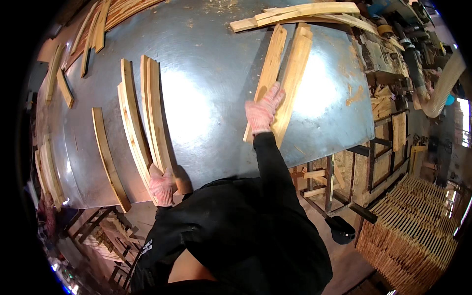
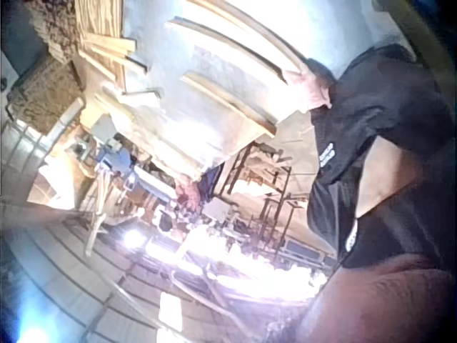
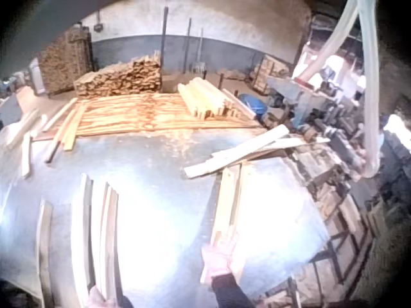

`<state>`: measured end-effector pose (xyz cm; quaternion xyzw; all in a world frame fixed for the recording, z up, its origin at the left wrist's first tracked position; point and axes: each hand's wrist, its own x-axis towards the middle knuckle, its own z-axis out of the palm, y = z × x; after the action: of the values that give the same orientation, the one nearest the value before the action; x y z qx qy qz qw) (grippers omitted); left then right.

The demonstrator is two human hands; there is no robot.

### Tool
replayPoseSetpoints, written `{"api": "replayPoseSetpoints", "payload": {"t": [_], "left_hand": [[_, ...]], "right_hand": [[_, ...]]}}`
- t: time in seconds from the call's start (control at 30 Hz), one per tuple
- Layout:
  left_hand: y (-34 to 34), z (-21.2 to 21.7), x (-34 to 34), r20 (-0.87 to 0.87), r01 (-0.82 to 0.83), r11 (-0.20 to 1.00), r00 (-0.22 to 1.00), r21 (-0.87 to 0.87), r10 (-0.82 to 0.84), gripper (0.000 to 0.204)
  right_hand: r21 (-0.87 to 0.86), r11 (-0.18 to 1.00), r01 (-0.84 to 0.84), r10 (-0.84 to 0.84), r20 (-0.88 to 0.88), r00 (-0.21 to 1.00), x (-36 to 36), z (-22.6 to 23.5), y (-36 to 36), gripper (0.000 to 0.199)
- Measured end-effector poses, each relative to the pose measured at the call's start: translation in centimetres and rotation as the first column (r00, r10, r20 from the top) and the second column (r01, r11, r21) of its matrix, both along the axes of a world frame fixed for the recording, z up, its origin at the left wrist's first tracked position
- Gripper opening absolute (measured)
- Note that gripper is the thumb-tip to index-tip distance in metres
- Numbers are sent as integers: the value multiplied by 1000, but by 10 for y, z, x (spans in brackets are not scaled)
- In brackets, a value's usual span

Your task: The person sorts and stacks light-colored wooden planks on a metal workbench. They pick up individual planks, inspect them, and arrange them into neat piles, occasionally moving stacks to different locations on the table.

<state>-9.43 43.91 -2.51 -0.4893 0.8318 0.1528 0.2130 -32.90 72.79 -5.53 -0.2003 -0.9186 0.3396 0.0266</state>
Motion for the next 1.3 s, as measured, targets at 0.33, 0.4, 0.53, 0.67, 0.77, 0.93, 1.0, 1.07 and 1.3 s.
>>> {"api": "replayPoseSetpoints", "payload": {"t": [0.33, 0.4, 0.53, 0.67, 0.77, 0.93, 1.0, 1.07, 1.3], "left_hand": [[-28, -18, 23, -131, 16, 962, 990, -274, -53, 111], [-14, -4, 14, -515, 86, 800, 723, -593, -460, 95], [31, 33, -52, -397, 280, 439, 895, 854, 201, 61], [9, 46, -79, -305, 175, 270, 757, 947, 578, 46], [-68, 65, -149, -596, 196, 648, 643, 736, 481, 38], [-315, 4, -315, -452, 473, 792, 652, -385, -609, 40], [-375, -43, -364, -73, 531, 483, 617, -696, -784, 56], [-302, -29, -416, -508, 409, 805, 628, -429, -590, 76], [-48, -29, -493, -193, 813, 329, 268, -480, -944, 119]], "right_hand": [[-78, 856, -511, 443, -399, 803, 63, 51, -37, 72], [-311, 787, -533, 383, -431, 817, 55, 53, -66, 72], [-779, 358, -514, 287, -432, 855, 51, 61, -132, 65], [-757, 224, -614, 276, -554, 785, 30, 69, -162, 58], [-127, 559, -820, 569, -660, 490, -12, 56, -135, 52], [75, 737, -672, 639, -401, 656, -74, 18, -71, 53], [230, 776, -587, 628, -366, 686, -122, -10, -47, 59], [472, 721, -507, 624, -123, 772, -188, 6, -23, 68], [622, 782, 45, -4, -67, 998, -199, 21, 32, 95]]}}
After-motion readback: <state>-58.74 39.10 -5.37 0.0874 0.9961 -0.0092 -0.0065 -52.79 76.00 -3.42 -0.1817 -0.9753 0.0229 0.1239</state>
